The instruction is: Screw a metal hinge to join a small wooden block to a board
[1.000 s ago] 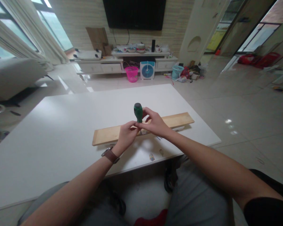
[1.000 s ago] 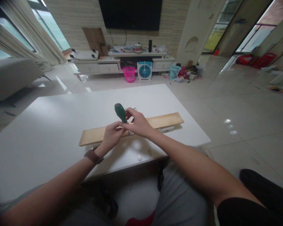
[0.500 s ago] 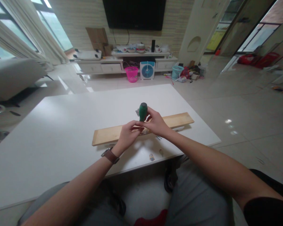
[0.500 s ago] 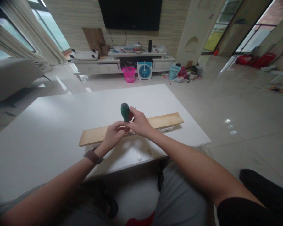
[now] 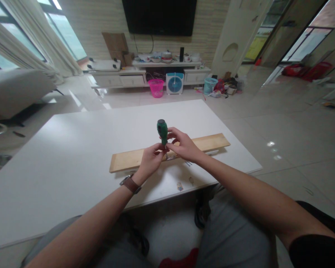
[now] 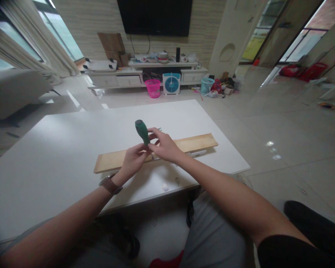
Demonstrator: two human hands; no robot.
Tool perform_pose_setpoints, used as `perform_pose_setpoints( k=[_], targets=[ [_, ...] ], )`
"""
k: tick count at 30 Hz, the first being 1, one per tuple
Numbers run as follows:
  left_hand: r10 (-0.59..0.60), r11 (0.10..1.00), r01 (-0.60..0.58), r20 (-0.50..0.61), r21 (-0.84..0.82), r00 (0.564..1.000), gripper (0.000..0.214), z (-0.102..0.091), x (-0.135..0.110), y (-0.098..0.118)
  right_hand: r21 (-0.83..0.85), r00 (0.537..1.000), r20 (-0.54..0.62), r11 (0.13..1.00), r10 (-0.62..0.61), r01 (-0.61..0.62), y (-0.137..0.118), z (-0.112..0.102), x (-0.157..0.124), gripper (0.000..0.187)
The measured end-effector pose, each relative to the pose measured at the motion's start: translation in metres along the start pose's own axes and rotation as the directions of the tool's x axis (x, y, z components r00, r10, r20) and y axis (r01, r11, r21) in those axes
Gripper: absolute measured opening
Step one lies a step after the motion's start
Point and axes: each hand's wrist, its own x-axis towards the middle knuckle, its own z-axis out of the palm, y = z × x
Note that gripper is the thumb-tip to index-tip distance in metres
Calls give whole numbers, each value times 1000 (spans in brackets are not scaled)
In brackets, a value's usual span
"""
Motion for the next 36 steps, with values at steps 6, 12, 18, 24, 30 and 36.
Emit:
perform_pose_setpoints(
  k=[6, 12, 18, 24, 30, 36],
  targets=[
    [16, 1000, -15, 50, -21, 999, 15, -1, 0, 3, 25, 1000, -6, 1000, 7, -7, 3, 1, 1, 36],
    [12, 999, -10, 40, -31, 999, 15, -1, 0, 3, -96, 996, -84, 995, 24, -32, 2, 4, 2, 28],
    [1, 1000, -1, -8, 8, 1000, 22, 0, -1, -1, -39, 1000, -6, 999, 13, -14, -4, 3, -1, 25],
    [6, 1000, -6, 4, 17, 1000, 14, -1, 0, -2, 28, 1000, 29, 1000, 5, -6, -1, 2, 0, 28],
    [26, 1000, -26, 56, -13, 998, 15, 0, -1, 3, -78, 997, -72, 996, 38, -44, 8, 4, 2, 31],
    [26, 1000, -26, -2, 18, 1000, 17, -1, -1, 0, -122, 995, -85, 991, 50, -60, 4, 6, 1, 35]
  ],
)
